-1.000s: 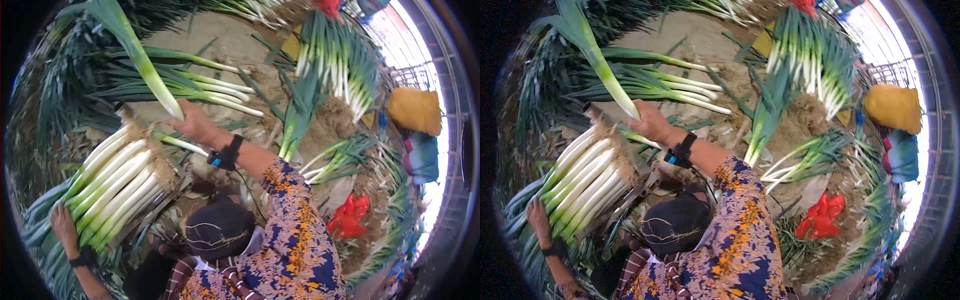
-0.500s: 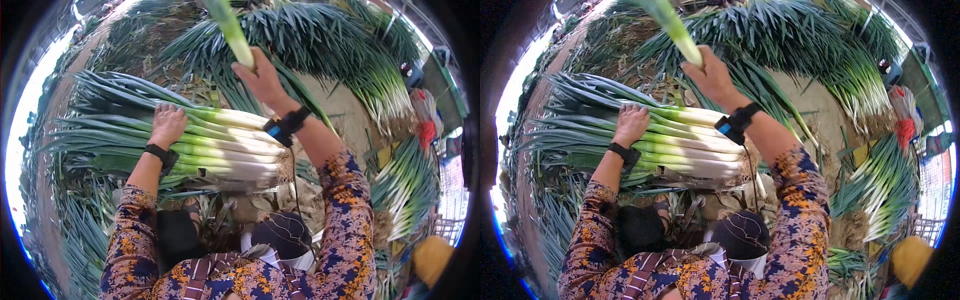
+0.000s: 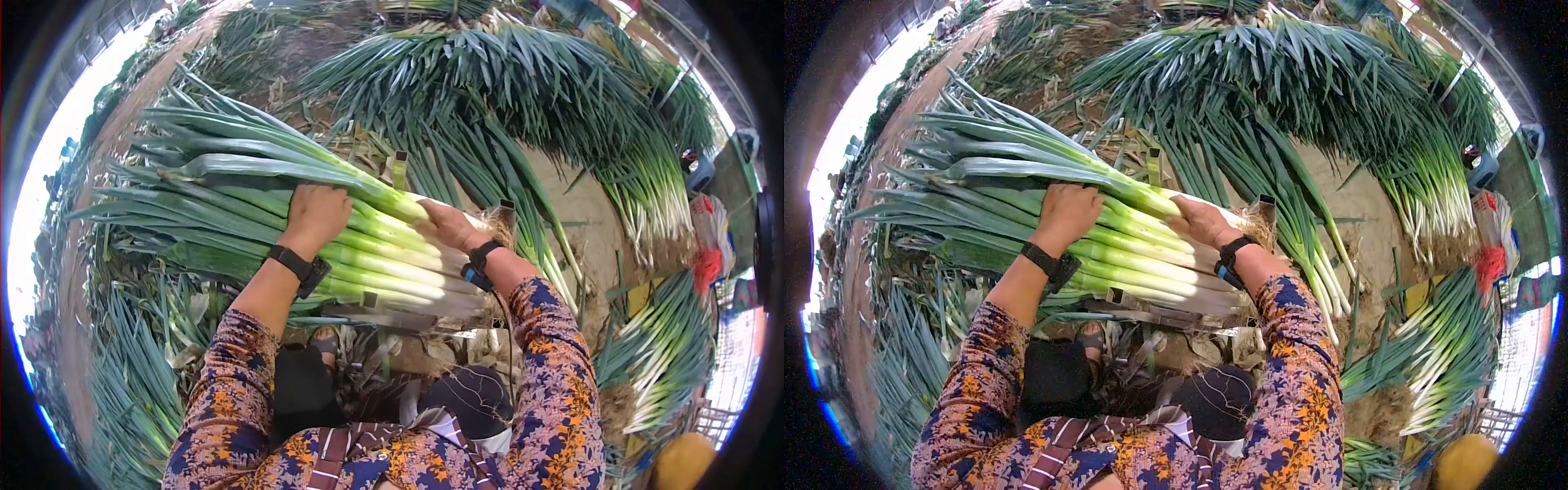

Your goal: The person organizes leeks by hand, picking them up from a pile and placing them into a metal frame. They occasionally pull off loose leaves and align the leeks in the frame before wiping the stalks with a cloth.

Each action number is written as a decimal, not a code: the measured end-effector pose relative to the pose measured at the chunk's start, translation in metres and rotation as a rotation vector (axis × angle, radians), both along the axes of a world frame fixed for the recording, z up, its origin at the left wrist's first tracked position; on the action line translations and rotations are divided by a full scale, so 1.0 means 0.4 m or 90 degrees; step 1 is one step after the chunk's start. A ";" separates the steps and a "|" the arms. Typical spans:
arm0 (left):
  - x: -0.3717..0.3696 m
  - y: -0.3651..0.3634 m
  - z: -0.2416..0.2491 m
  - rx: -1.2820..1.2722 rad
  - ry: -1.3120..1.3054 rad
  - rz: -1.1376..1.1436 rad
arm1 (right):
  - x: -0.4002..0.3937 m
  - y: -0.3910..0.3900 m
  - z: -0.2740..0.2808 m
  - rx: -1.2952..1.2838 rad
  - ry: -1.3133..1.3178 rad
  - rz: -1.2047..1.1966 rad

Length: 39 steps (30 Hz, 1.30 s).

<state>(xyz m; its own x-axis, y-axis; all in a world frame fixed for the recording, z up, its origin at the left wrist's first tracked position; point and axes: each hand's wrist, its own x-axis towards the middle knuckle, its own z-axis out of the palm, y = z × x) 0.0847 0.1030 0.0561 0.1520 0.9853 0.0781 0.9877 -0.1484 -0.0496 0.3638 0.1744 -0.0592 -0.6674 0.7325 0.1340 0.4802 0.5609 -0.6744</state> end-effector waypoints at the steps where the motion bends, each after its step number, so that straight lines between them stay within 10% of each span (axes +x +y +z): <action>1: 0.001 -0.004 0.004 0.000 -0.002 0.004 | 0.003 0.001 0.000 -0.001 -0.009 0.003; 16: -0.007 -0.015 -0.003 0.135 0.008 -0.072 | 0.000 -0.002 0.118 0.036 -0.411 0.004; 27: -0.001 -0.016 -0.002 0.085 0.066 -0.027 | -0.186 0.123 0.160 -0.458 0.048 0.051; 39: -0.003 -0.011 0.005 0.112 0.078 -0.053 | -0.163 0.112 0.149 0.006 0.321 -0.200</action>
<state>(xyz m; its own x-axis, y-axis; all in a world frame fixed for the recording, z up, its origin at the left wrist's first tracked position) 0.0833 0.0984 0.0580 0.2511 0.9419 0.2233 0.9573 -0.2075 -0.2013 0.2985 0.2191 0.0003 -0.2709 0.8819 0.3859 0.2459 0.4510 -0.8580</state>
